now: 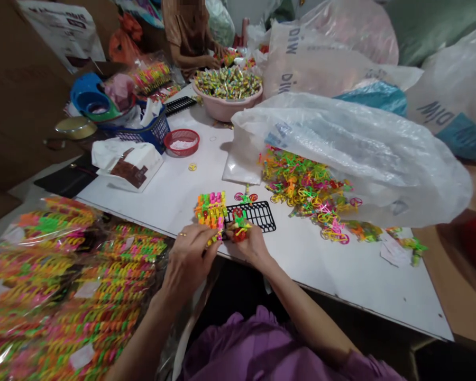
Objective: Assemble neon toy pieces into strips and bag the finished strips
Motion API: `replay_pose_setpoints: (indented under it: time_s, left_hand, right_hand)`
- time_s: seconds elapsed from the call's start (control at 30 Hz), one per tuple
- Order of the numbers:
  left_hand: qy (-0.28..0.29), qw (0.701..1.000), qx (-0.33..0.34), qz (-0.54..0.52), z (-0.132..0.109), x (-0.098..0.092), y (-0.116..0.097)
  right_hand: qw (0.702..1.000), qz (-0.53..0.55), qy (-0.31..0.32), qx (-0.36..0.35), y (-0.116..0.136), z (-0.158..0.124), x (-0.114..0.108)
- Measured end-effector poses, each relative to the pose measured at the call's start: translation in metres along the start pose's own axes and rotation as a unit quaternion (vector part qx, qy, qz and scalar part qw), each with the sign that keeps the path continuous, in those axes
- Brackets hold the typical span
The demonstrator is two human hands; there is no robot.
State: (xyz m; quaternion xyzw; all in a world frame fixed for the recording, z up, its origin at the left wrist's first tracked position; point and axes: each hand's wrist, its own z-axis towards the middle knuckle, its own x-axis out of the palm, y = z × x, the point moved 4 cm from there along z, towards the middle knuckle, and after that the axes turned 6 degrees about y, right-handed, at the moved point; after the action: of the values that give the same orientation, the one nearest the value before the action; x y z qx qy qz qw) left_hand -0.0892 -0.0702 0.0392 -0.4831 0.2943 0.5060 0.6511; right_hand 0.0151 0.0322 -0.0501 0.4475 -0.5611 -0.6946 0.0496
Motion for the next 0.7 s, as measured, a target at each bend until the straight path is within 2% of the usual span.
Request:
replay_pose_setpoints:
  time_s: [0.13, 0.23, 0.43, 0.53, 0.63, 0.7]
  left_hand:
    - [0.075, 0.996, 0.045, 0.021, 0.011, 0.018, 0.002]
    - [0.091, 0.995, 0.050, 0.001, 0.014, 0.025, -0.005]
    - [0.085, 0.995, 0.051, 0.004, 0.017, 0.028, -0.012]
    - [0.059, 0.996, 0.065, 0.017, 0.014, 0.033, -0.010]
    - [0.011, 0.996, 0.079, 0.029, 0.005, 0.037, -0.009]
    - [-0.002, 0.996, 0.083, 0.038, -0.002, 0.039, -0.008]
  right_hand:
    - [0.998, -0.034, 0.014, -0.046, 0.005, -0.007, 0.002]
    - [0.994, -0.089, 0.038, -0.045, 0.006, -0.013, 0.000]
    - [0.981, -0.175, 0.080, 0.005, 0.017, -0.007, 0.002]
    - [0.973, -0.205, 0.102, 0.017, 0.019, -0.006, 0.006]
    - [0.969, -0.209, 0.133, -0.019, 0.016, -0.005, 0.000]
    - [0.961, -0.181, 0.195, -0.080, 0.014, 0.001, -0.013]
